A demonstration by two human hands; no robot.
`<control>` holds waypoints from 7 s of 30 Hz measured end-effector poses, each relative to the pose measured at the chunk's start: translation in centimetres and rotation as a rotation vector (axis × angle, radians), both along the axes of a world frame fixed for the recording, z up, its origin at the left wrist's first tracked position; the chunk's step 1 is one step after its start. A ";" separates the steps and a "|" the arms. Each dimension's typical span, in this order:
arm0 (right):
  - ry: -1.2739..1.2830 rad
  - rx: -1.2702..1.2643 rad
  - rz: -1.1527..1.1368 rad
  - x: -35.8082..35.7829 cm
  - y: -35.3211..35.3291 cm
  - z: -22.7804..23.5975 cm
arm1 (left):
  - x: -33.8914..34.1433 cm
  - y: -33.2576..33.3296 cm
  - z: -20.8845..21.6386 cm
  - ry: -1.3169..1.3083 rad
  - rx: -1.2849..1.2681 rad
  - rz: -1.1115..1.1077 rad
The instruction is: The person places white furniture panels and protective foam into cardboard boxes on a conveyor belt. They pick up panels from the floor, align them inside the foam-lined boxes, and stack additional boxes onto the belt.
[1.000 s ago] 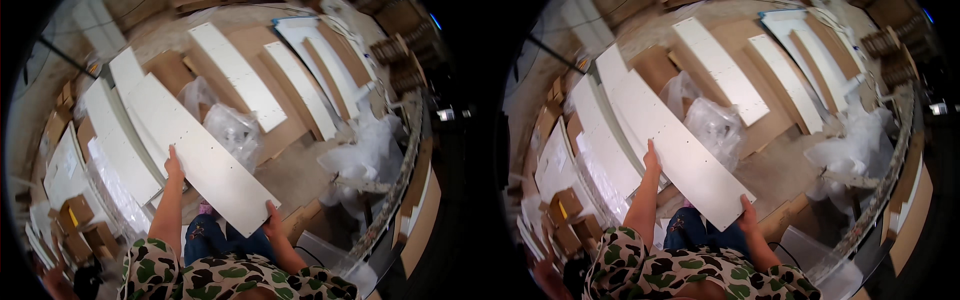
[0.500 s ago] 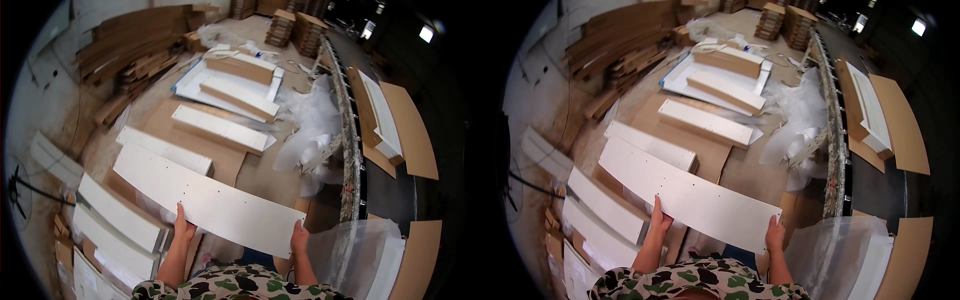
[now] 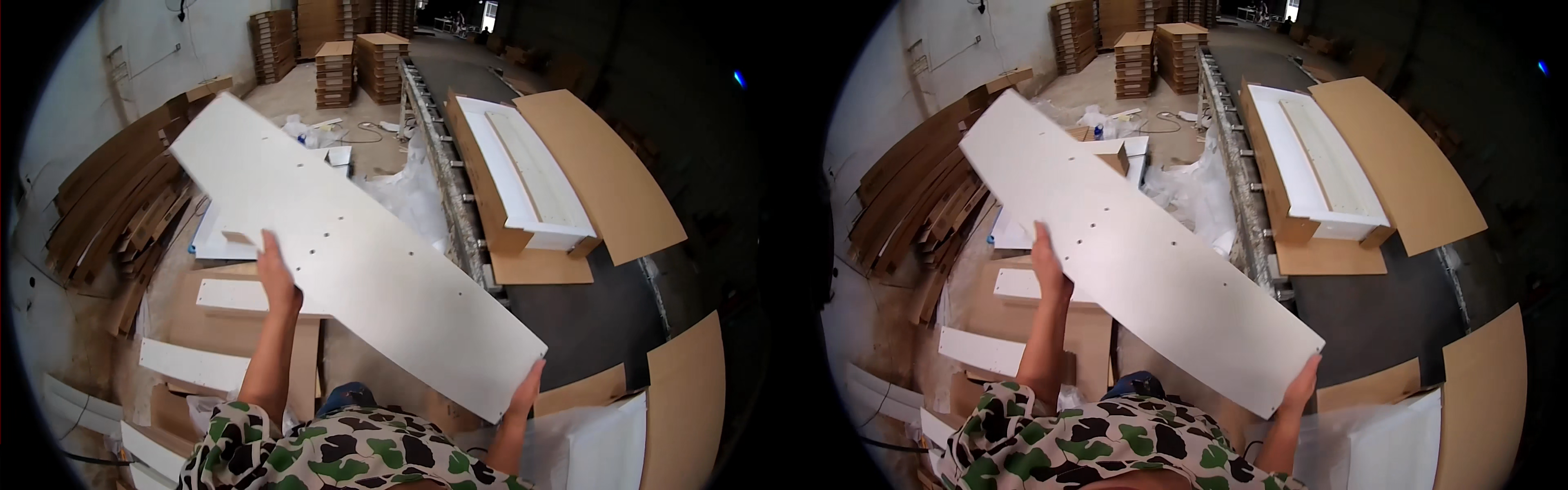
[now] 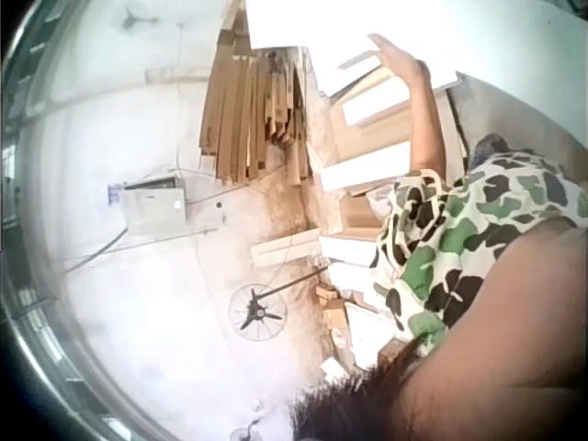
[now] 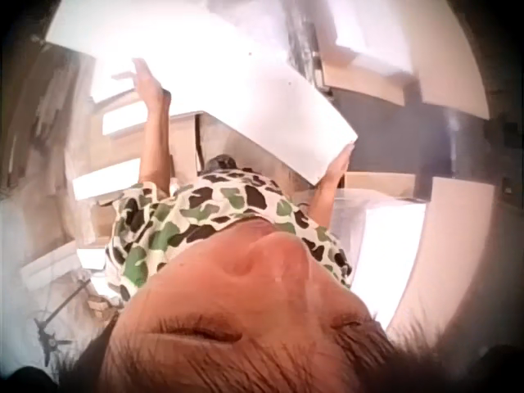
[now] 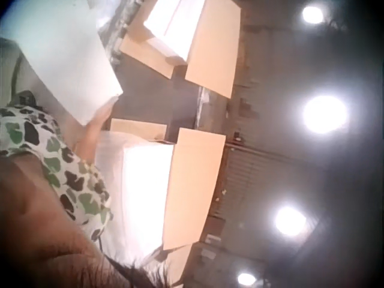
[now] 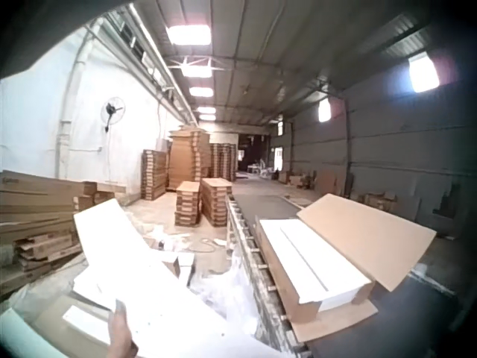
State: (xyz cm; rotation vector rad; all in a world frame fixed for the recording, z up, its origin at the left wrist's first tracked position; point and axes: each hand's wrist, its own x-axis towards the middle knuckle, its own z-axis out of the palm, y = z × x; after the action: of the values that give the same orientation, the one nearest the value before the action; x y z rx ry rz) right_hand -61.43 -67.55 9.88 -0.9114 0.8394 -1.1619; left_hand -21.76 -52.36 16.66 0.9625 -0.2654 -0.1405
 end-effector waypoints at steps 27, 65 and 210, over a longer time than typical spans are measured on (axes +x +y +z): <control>0.350 0.246 -0.728 21.3 -41.8 0.9 | 17.9 -80.2 -7.2 0.360 0.632 -1.131; 0.693 0.124 0.585 22.7 -50.0 6.1 | 9.8 3.8 -28.6 0.636 1.401 -0.156; 0.977 -0.288 1.283 59.2 -38.5 -32.3 | 49.0 -41.3 -54.0 -0.717 2.198 -1.128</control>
State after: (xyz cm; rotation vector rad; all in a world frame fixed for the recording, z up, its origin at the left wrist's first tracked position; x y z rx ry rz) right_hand -2.23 -106.05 -22.42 -1.8985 0.5835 0.3702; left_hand 27.23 -93.69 -37.31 2.9245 -1.4731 -1.3272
